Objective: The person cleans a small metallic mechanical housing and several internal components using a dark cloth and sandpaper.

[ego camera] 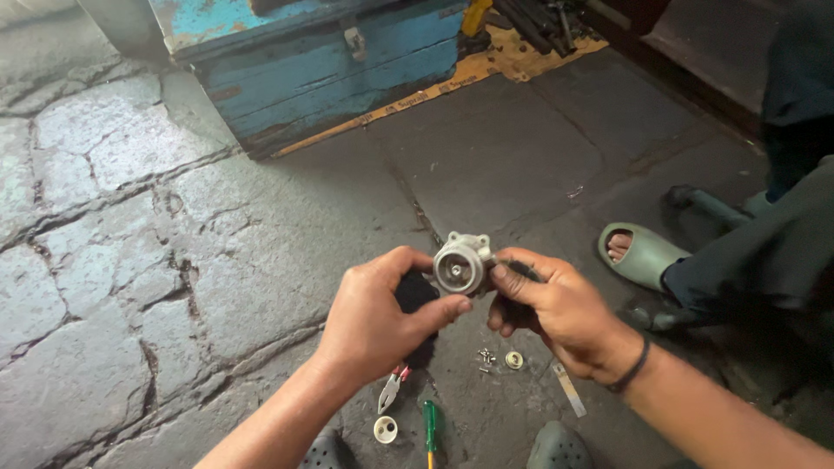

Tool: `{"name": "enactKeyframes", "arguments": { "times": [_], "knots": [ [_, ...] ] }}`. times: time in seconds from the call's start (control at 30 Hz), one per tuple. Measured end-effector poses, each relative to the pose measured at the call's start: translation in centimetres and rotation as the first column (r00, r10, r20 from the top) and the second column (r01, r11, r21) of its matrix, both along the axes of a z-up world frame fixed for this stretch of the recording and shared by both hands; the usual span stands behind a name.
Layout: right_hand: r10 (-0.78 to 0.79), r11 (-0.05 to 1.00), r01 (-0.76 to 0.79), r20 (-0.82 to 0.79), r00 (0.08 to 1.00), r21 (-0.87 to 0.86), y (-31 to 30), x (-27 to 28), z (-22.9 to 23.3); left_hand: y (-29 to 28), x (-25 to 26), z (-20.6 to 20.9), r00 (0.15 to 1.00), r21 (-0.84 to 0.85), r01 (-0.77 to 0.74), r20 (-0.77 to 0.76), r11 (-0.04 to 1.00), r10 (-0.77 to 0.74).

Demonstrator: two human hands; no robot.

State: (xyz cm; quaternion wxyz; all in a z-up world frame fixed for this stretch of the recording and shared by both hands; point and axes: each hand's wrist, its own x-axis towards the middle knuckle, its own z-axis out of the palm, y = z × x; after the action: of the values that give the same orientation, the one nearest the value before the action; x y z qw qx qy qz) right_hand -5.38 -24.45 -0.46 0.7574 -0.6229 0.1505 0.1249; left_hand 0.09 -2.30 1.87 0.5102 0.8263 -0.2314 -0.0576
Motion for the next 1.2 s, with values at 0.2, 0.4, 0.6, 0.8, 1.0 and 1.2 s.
{"name": "enactKeyframes", "arguments": {
  "times": [0.2,0.4,0.6,0.8,1.0,1.2],
  "knots": [
    [-0.029,0.998,0.032,-0.054,0.998,0.053,-0.1,0.4,-0.1,0.9,2.1,-1.6,0.942,-0.304,-0.306,-0.235,0.902,0.240],
    [-0.026,0.999,0.024,-0.104,0.994,-0.026,1.6,0.4,-1.1,-1.8,1.2,-1.5,0.954,-0.609,-0.300,-0.174,0.734,0.245],
    [0.029,1.000,-0.029,-0.093,0.995,-0.004,0.9,-0.2,-0.2,-1.5,0.4,-0.8,0.852,-0.008,0.100,0.518,0.995,-0.081],
    [0.141,0.982,-0.123,0.122,0.983,-0.147,1.8,-1.3,1.4,-1.4,0.1,-1.5,0.939,0.019,0.010,0.344,1.000,-0.016],
    [0.201,0.786,0.048,0.327,0.923,-0.617,3.3,-1.9,3.2,-2.9,0.2,-3.8,0.971,-0.173,-0.240,-0.046,0.955,0.236],
    [0.091,0.911,0.020,0.249,0.964,-0.411,2.7,-1.0,2.5,-1.5,3.4,-4.7,0.787,-0.205,-0.475,-0.534,0.856,0.308]
  ]
}}
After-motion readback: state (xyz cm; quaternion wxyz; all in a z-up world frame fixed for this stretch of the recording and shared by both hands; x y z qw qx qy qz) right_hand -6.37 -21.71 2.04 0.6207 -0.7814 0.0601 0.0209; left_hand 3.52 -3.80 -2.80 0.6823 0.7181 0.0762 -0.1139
